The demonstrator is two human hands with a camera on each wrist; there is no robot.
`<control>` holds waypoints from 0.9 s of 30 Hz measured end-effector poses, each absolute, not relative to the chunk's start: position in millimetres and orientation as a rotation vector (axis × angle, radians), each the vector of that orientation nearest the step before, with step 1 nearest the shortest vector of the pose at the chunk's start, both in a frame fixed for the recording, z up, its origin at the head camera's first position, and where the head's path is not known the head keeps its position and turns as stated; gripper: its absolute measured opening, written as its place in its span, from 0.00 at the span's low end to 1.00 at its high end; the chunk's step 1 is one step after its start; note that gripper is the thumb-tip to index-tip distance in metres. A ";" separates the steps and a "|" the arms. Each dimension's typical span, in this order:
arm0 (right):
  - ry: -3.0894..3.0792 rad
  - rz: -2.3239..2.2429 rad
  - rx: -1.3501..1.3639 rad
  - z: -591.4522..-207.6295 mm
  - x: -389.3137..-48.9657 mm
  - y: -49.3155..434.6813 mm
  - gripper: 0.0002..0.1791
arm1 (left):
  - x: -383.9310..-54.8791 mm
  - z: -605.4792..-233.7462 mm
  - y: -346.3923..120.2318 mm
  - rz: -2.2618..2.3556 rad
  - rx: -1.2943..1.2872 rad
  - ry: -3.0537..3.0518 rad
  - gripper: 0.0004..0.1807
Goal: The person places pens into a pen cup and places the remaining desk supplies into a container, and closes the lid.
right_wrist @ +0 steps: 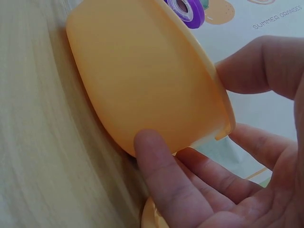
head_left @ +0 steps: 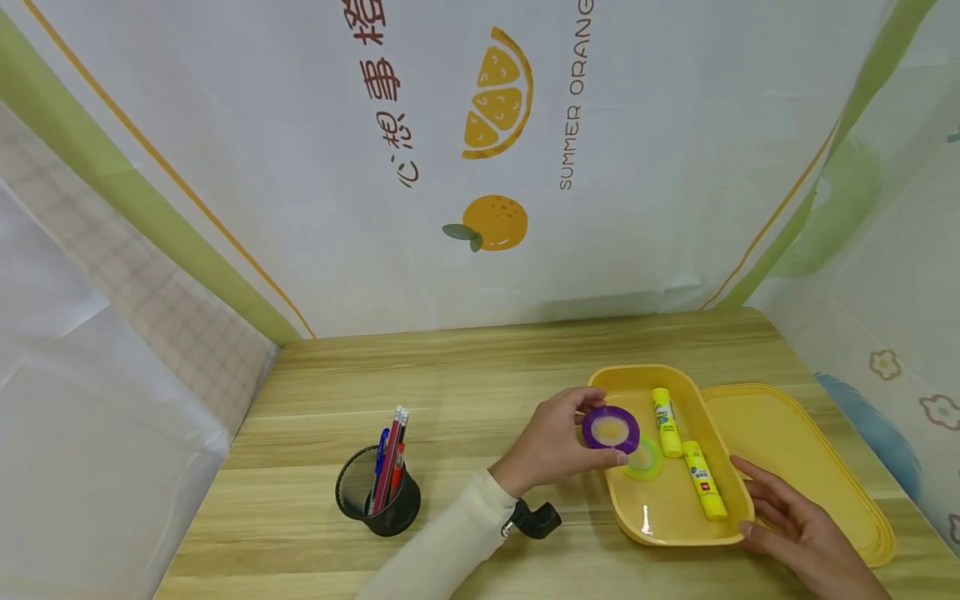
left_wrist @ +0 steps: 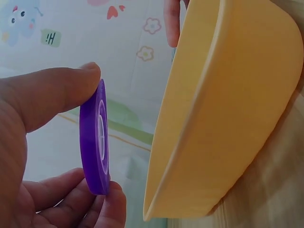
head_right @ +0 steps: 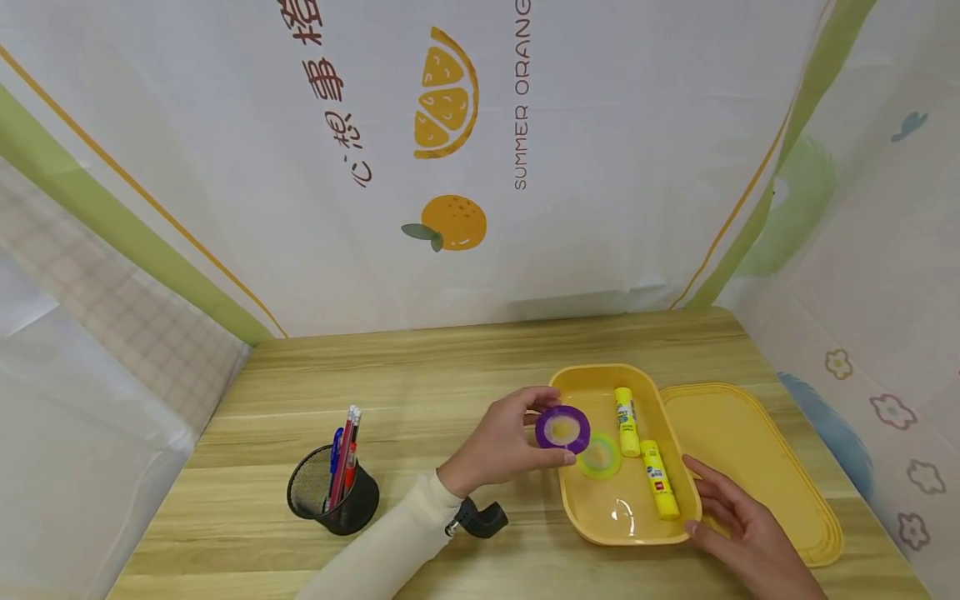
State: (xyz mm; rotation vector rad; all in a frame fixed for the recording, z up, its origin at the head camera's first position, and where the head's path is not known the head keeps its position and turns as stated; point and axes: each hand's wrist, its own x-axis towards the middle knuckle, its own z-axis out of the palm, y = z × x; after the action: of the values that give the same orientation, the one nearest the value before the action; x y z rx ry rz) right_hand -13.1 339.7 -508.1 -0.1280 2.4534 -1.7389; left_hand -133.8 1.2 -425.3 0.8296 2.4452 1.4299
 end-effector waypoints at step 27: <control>2.461 -1.728 -0.108 -506.4 -13.4 337.3 0.38 | -134.7 -437.4 51.3 1.074 1.030 2.465 0.45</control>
State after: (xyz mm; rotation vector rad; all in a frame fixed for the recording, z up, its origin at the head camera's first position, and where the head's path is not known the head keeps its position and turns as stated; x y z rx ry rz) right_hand -13.4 337.3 -506.4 -0.1083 2.4615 -1.7283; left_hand -134.7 51.3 -437.4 1.0297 2.4647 1.0737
